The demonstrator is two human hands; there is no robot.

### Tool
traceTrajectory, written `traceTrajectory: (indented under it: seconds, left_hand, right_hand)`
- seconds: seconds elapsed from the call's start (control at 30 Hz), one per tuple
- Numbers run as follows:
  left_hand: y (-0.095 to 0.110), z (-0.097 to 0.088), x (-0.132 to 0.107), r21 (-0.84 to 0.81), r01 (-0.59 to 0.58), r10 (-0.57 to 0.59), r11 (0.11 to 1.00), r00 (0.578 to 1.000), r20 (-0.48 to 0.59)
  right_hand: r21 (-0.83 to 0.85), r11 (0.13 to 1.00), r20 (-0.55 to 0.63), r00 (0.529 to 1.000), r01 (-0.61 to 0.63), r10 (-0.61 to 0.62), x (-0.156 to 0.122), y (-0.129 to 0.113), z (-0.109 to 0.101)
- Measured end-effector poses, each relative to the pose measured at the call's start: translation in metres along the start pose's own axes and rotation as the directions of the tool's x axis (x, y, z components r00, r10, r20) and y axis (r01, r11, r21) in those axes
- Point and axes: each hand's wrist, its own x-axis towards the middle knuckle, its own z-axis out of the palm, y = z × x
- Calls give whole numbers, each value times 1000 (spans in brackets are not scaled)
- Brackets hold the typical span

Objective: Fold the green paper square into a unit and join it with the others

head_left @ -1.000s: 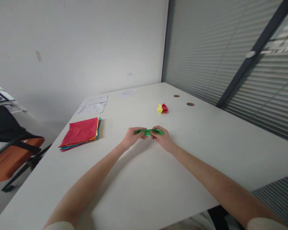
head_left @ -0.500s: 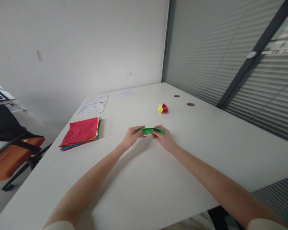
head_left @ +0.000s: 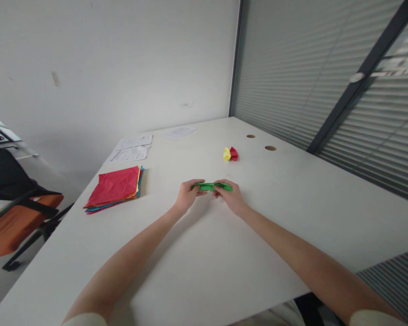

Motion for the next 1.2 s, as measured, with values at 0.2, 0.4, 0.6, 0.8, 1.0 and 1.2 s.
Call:
traceTrajectory:
  seconds: [0.2,0.4,0.6,0.8,1.0,1.2]
  left_hand:
    - [5,1,-2,107,20,-20,994,1000,6]
    - [3,-5,-2,214,-29,21,977,999,38]
    - [5,-20,-3,466,-564,398,682,820,410]
    - [5,-26,7,516,-516,352,684,853,386]
    - [5,-32,13,461,-159,54,873,971,233]
    - [4,-35,15,215,-55,13,975,981,194]
  right_hand:
    - [-8,999,39,999,-34,34,-1,-1,2]
    - [31,993,66,991,-115,113,1,3,-1]
    - [126,961,27,969,-247,246,7,-4,-13]
    - [-53,982,151,970,-183,189,3,-12,-18]
    - [-301,950,261,965,76,5,9,-7,-34]
    - [-328,942,266,964,69,22,12,-7,-40]
